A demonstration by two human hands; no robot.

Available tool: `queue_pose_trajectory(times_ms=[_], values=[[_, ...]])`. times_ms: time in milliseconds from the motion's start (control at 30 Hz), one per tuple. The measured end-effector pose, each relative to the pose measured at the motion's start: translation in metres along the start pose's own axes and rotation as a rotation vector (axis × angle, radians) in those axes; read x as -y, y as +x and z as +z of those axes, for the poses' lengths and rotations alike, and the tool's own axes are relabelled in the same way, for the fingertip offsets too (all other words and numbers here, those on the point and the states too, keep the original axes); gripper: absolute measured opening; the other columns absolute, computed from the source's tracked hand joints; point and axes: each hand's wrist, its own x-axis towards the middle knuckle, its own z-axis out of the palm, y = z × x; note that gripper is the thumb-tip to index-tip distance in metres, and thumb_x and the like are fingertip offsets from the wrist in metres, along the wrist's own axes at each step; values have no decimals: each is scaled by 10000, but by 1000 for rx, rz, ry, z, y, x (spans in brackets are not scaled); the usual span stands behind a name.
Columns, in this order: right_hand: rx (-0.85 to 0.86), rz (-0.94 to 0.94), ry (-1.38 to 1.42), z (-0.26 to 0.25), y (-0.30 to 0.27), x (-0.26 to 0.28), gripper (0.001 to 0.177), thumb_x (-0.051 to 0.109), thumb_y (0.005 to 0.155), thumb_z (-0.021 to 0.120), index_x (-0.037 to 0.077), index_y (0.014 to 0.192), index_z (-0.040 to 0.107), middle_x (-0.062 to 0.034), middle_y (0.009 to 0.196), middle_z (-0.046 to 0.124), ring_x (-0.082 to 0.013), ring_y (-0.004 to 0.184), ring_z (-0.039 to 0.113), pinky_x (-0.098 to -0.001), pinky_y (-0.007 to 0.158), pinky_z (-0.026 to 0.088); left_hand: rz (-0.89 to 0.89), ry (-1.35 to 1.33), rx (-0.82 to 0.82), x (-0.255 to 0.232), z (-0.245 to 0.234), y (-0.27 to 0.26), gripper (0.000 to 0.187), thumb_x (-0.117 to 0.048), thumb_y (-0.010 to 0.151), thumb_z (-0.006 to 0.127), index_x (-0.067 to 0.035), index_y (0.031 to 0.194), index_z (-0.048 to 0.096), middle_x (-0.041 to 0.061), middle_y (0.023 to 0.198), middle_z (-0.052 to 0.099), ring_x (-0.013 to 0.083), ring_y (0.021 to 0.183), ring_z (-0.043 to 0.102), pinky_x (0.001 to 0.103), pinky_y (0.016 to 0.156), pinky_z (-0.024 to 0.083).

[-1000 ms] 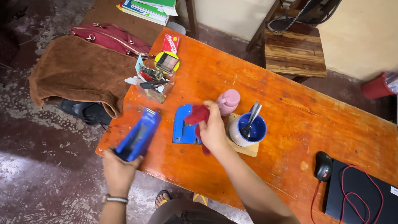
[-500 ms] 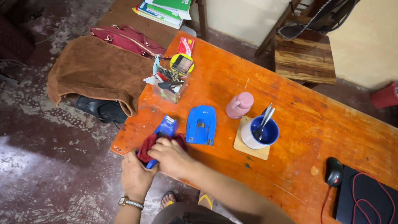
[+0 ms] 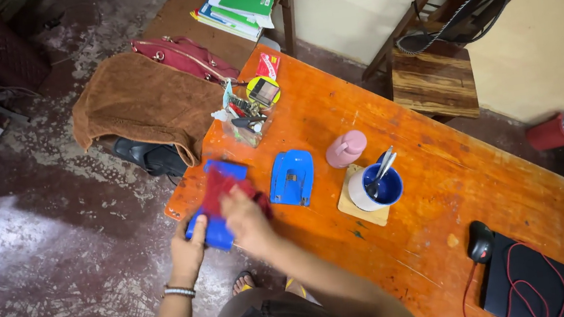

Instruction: Wash a rag in a sink and then use it to wipe down a desk and office equipment including a laptop.

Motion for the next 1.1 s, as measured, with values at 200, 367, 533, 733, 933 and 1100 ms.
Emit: queue_pose_trajectory(times_ms=[200, 367, 533, 733, 933, 1100], values=[[253, -95, -115, -41, -16, 60, 374, 155, 943, 572, 77, 1295, 669, -148, 1493, 563, -387, 1474, 389, -669, 1110, 252, -23, -133, 20, 47, -1, 15, 629, -440, 963, 659, 33, 1372, 597, 173, 1089, 737, 178, 892, 709, 330, 748, 593], [14, -25, -132, -26, 20, -9, 420, 128, 934, 583, 65, 1344, 652, -164, 1476, 582, -416, 1416, 451, -536, 1118, 367, 86, -22, 21, 24, -15, -1, 685, -405, 874, 747, 34, 1376, 590, 184, 1139, 722, 213, 928, 693, 364, 779, 579], [-291, 227, 316, 0, 45, -86, 421, 106, 1003, 531, 12, 1408, 600, -167, 1403, 627, -336, 1297, 572, -389, 1101, 449, 386, 253, -37, -35, -42, -23, 742, -356, 772, 845, 20, 1358, 589, 186, 1164, 676, 277, 1046, 678, 403, 912, 544], [-128, 584, 865, -24, 69, -113, 363, 125, 982, 574, -6, 1310, 657, -125, 1278, 711, -193, 1147, 655, -322, 1032, 483, 612, 682, 11, -71, -57, -33, 834, -257, 596, 907, -53, 1323, 554, 167, 1182, 605, 376, 1129, 566, 445, 999, 481], [298, 184, 320, -4, 77, -122, 315, 130, 954, 594, 7, 1209, 731, -171, 1340, 699, -270, 1250, 632, -327, 1095, 467, 759, 805, 61, -37, -51, -30, 760, -83, 619, 844, -69, 1316, 542, 175, 1276, 572, 384, 1201, 522, 457, 1085, 428], [626, -33, -255, -19, 97, 20, 332, 155, 914, 547, 100, 1181, 736, -66, 1323, 690, -238, 1309, 583, -491, 1093, 392, 929, 747, 55, -6, -39, -24, 688, -13, 606, 786, -27, 1246, 535, 214, 1253, 560, 418, 1217, 507, 510, 1101, 410]])
